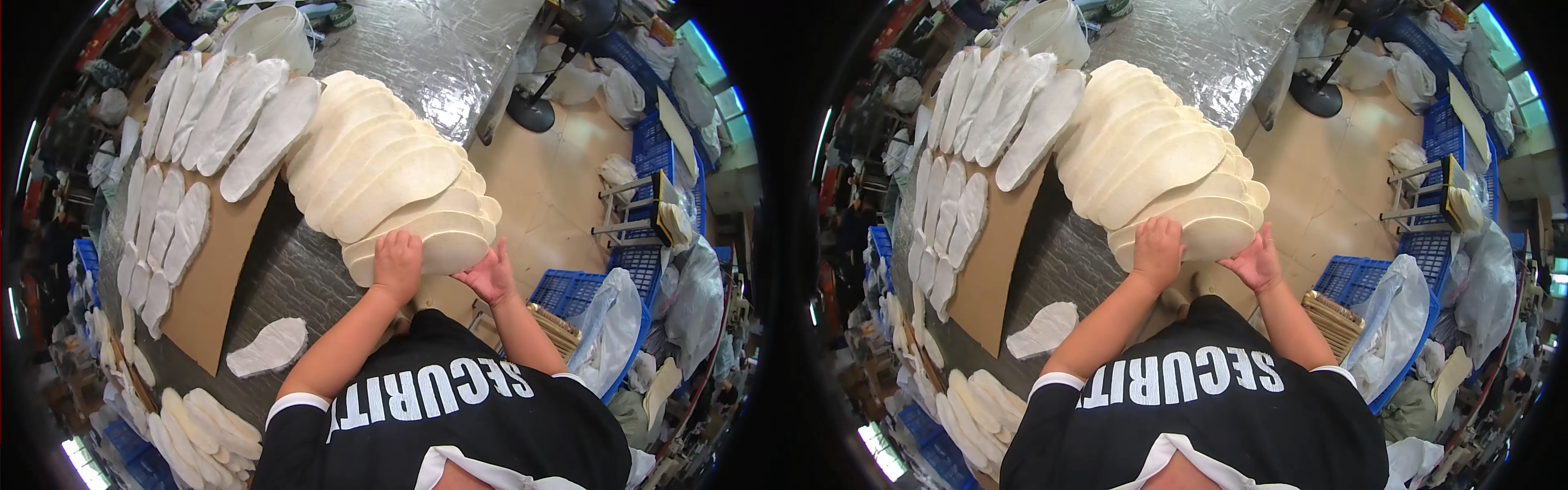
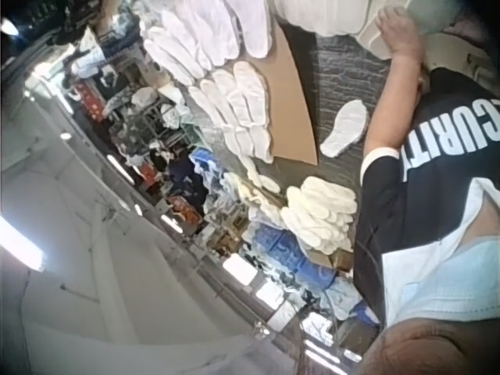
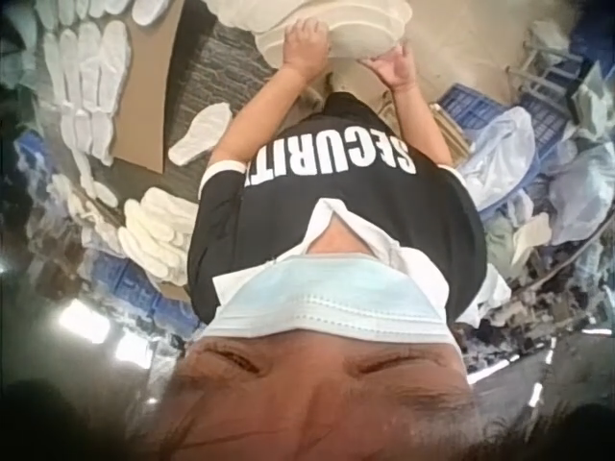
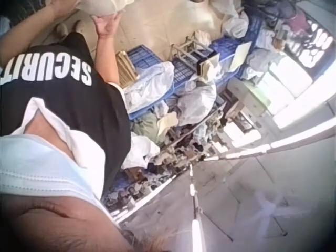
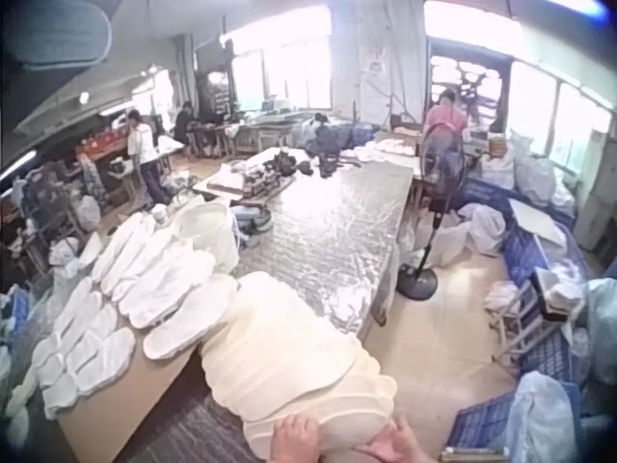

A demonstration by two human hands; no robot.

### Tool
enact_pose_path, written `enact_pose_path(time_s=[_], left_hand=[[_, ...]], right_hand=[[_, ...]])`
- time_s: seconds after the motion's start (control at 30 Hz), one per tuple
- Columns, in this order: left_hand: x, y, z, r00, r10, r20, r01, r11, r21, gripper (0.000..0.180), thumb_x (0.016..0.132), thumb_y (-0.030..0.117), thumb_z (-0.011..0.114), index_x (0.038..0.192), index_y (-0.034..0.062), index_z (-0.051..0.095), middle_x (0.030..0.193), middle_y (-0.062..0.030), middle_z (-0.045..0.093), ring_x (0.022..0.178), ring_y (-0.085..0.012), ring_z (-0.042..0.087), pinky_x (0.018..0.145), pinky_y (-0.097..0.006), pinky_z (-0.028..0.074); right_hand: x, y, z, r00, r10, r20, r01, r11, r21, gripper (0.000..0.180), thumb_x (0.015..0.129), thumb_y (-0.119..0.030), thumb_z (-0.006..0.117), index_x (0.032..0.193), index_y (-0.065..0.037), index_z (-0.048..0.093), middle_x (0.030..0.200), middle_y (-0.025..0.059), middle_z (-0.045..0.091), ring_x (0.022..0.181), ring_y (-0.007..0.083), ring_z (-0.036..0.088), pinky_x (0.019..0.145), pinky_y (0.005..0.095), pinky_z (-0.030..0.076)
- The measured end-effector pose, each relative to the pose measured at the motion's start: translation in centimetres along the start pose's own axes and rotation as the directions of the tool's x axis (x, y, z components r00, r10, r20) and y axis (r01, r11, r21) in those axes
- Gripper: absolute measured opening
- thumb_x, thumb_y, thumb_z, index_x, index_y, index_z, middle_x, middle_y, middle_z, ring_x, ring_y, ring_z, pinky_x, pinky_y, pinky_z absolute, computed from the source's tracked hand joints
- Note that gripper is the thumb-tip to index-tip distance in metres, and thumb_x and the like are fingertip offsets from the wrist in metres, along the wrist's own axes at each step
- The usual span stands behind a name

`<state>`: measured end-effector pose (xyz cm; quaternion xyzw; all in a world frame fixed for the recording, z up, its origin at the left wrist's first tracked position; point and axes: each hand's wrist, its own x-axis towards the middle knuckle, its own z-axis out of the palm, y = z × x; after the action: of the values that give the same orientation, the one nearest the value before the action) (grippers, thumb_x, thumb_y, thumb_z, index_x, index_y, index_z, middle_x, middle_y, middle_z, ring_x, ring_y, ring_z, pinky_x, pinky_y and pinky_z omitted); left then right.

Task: The recorder is attaching a white furry lining to beige shoe insole bases at a factory workstation.

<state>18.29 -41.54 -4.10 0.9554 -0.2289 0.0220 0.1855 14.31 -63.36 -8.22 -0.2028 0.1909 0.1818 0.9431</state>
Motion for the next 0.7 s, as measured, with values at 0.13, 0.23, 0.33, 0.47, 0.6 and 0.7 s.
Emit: enact_pose_path(time_s=[0.13,0.23,0.33,0.47,0.6,0.7], left_hand=[[-0.5,0.0,-0.4,0.994,0.021,-0.111,-0.024,0.999,-0.021,0.023,0.070,0.010,0.064,0.091,0.0099,0.055,0.087,-0.0075,0.053,0.089,-0.0266,0.051,0.081,-0.040,0.036],[-1.5,0.3,-1.3,0.985,0.100,-0.139,-0.111,0.991,-0.074,0.009,0.072,0.009,0.057,0.081,0.0108,0.056,0.081,-0.0059,0.053,0.085,-0.0247,0.051,0.081,-0.039,0.037],[-3.5,0.9,-2.4,0.969,0.173,-0.177,-0.201,0.968,-0.150,0.004,0.070,0.009,0.059,0.072,0.0111,0.056,0.079,-0.0046,0.053,0.083,-0.0240,0.053,0.079,-0.040,0.039],[-8.7,0.9,-4.9,0.989,0.124,-0.077,-0.143,0.931,-0.335,0.014,0.068,0.000,0.063,0.074,0.0071,0.053,0.085,-0.0080,0.060,0.080,-0.0283,0.060,0.068,-0.038,0.046],[-13.1,1.8,-8.2,0.919,-0.372,0.130,0.361,0.662,-0.657,0.016,0.088,0.012,0.056,0.101,0.0050,0.052,0.095,-0.0136,0.066,0.081,-0.0355,0.063,0.070,-0.041,0.050],[-14.7,1.3,-10.9,0.901,-0.418,0.119,0.427,0.797,-0.428,0.036,0.088,0.011,0.053,0.123,0.0053,0.051,0.099,-0.0166,0.066,0.081,-0.0334,0.063,0.074,-0.040,0.050]], right_hand=[[-0.3,-0.2,-0.2,0.990,0.088,0.109,-0.097,0.992,0.082,0.074,0.092,-0.055,0.048,0.144,-0.008,0.027,0.147,0.0201,0.032,0.133,0.0433,0.033,0.099,0.0663,0.035],[1.1,-0.5,0.7,0.962,0.124,-0.245,-0.177,0.962,-0.210,0.064,0.091,-0.045,0.055,0.141,-0.010,0.032,0.142,0.0183,0.039,0.127,0.0421,0.042,0.095,0.0651,0.041],[2.4,-0.7,1.6,0.898,0.188,-0.398,-0.249,0.962,-0.109,0.059,0.089,-0.036,0.060,0.137,-0.009,0.037,0.137,0.0173,0.045,0.121,0.0424,0.048,0.094,0.0662,0.041],[2.2,-1.7,3.5,0.913,0.265,-0.310,-0.284,0.959,-0.019,0.057,0.090,-0.039,0.057,0.136,-0.008,0.041,0.142,0.0167,0.041,0.131,0.0355,0.038,0.105,0.0583,0.032],[1.6,-0.1,2.0,0.979,0.168,-0.115,-0.163,0.985,0.052,0.065,0.092,-0.047,0.054,0.141,-0.010,0.034,0.145,0.0188,0.035,0.132,0.0374,0.037,0.107,0.0574,0.030],[-1.7,3.1,3.4,0.738,0.034,-0.674,-0.201,0.964,-0.172,0.072,0.092,-0.054,0.049,0.145,-0.012,0.023,0.146,0.0201,0.031,0.129,0.0374,0.039,0.104,0.0575,0.034]])
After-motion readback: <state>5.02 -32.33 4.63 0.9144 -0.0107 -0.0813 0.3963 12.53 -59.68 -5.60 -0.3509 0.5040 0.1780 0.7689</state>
